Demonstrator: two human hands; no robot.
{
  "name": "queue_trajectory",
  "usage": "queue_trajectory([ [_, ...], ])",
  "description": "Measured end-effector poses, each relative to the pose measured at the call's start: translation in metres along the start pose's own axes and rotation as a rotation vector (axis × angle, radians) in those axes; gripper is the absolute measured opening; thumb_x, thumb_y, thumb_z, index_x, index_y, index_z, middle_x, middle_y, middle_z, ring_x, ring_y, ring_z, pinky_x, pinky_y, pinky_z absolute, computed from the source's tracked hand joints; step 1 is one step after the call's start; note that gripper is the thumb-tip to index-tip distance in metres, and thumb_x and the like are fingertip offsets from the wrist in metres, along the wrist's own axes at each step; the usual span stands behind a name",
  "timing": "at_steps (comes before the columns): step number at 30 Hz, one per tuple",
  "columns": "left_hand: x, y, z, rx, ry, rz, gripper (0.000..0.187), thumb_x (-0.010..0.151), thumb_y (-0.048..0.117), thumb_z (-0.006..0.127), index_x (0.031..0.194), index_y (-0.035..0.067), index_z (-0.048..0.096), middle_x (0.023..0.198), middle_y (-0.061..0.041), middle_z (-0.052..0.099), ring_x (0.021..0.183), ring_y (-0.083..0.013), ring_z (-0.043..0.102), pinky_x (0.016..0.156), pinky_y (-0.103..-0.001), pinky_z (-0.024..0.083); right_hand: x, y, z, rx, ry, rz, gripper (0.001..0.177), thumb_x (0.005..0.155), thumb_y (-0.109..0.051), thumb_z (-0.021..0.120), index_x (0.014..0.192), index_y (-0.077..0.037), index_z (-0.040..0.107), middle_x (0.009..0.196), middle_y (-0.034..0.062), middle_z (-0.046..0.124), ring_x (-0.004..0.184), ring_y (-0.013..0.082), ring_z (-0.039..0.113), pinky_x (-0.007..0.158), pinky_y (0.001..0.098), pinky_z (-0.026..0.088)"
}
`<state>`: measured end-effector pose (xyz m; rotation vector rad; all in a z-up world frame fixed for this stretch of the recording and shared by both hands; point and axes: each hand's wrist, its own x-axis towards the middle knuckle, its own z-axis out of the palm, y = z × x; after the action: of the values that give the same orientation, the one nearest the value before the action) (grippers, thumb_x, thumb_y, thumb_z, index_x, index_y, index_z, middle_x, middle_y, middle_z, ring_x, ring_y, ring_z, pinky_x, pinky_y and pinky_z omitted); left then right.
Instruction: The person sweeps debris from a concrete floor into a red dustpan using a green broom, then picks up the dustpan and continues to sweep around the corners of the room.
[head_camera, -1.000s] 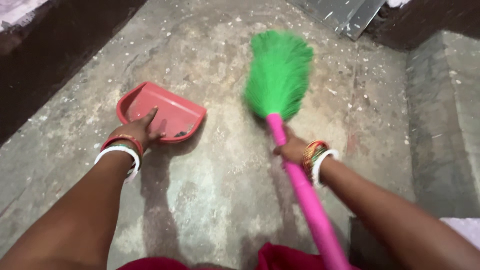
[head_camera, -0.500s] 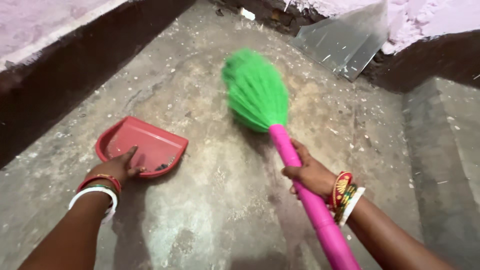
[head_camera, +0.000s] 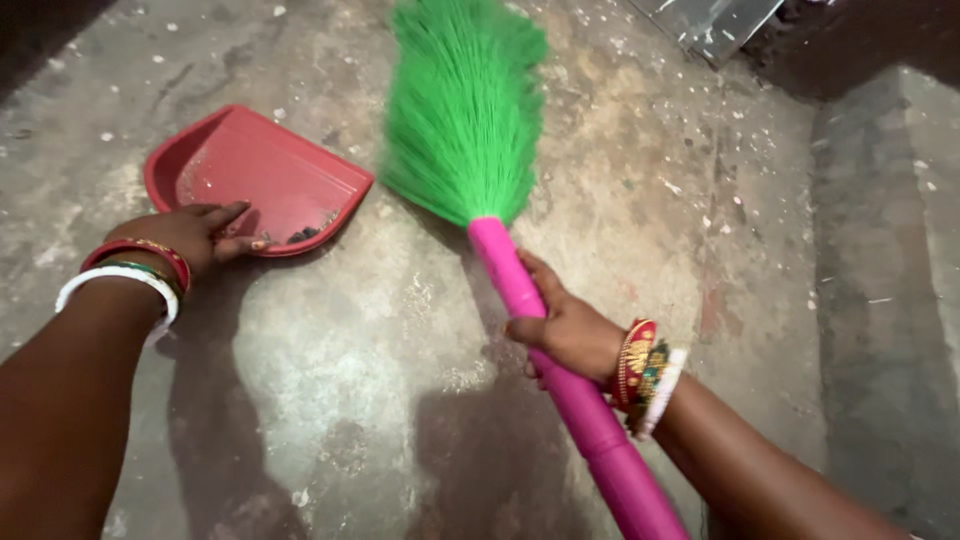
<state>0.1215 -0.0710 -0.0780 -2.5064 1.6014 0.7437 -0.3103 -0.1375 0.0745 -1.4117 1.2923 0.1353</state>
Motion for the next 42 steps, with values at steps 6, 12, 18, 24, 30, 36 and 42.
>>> queue_trajectory([
  [6,0.020,-0.028,-0.005,0.052,0.088,0.035,0.084,0.085,0.072,0.053,0.160,0.038,0.040,0.157,-0.005,0.053,0.140,-0.0338,0.053,0.114,-0.050,0.044,-0.027,-0.018,-0.048,0.186,0.100,-0.080,0.096,0.082,-0.010,0.064,0.159,-0.034,0.013,0.094,0.0134,0.062,0.047,0.0161,0.059,0.041,0.0325,0.055],
  [12,0.017,-0.040,-0.006,0.075,0.008,0.010,0.083,0.085,0.076,0.054,0.156,0.035,0.045,0.141,-0.013,0.064,0.135,-0.0362,0.056,0.112,-0.050,0.044,-0.007,-0.005,-0.008,-0.007,0.046,0.083,0.099,0.084,-0.015,0.066,0.160,-0.038,0.008,0.103,0.0195,0.067,0.047,0.0186,0.056,0.042,0.0323,0.054],
  [18,0.024,-0.039,0.005,0.016,-0.031,-0.016,0.084,0.084,0.076,0.054,0.156,0.035,0.044,0.142,-0.013,0.063,0.137,-0.0368,0.053,0.114,-0.051,0.041,-0.018,-0.016,0.054,-0.128,-0.139,-0.042,0.104,0.083,-0.014,0.068,0.161,-0.033,0.001,0.113,0.0189,0.065,0.055,0.0201,0.063,0.050,0.0357,0.061],
  [24,0.034,-0.028,0.002,-0.032,-0.020,-0.076,0.072,0.090,0.067,0.052,0.151,0.029,0.058,0.140,-0.012,0.073,0.132,-0.0377,0.066,0.113,-0.051,0.049,-0.063,-0.028,0.084,0.003,-0.298,-0.068,0.104,0.086,-0.014,0.065,0.167,-0.034,0.002,0.110,0.0252,0.064,0.058,0.0168,0.064,0.054,0.0325,0.060],
  [30,-0.005,-0.048,-0.005,-0.024,-0.001,-0.119,0.095,0.084,0.073,0.058,0.164,0.035,0.025,0.145,-0.010,0.064,0.143,-0.0349,0.049,0.119,-0.051,0.037,-0.075,-0.030,0.043,0.070,-0.191,-0.102,0.106,0.083,-0.015,0.065,0.162,-0.039,-0.001,0.102,0.0155,0.064,0.050,0.0156,0.059,0.046,0.0320,0.058],
  [36,-0.039,-0.085,0.032,-0.086,0.022,-0.212,0.087,0.086,0.071,0.059,0.163,0.038,0.037,0.153,-0.016,0.055,0.143,-0.0387,0.050,0.119,-0.050,0.040,-0.065,-0.011,0.053,0.071,-0.161,0.005,0.101,0.085,-0.015,0.067,0.160,-0.038,0.003,0.106,0.0163,0.069,0.048,0.0168,0.058,0.043,0.0325,0.054],
  [42,-0.061,-0.048,0.020,-0.172,0.078,-0.201,0.084,0.085,0.069,0.059,0.160,0.038,0.036,0.153,-0.012,0.053,0.142,-0.0366,0.050,0.116,-0.050,0.041,-0.081,-0.022,0.054,0.049,-0.175,-0.167,0.098,0.085,-0.011,0.064,0.161,-0.036,0.007,0.107,0.0085,0.065,0.050,0.0150,0.061,0.044,0.0318,0.057],
])
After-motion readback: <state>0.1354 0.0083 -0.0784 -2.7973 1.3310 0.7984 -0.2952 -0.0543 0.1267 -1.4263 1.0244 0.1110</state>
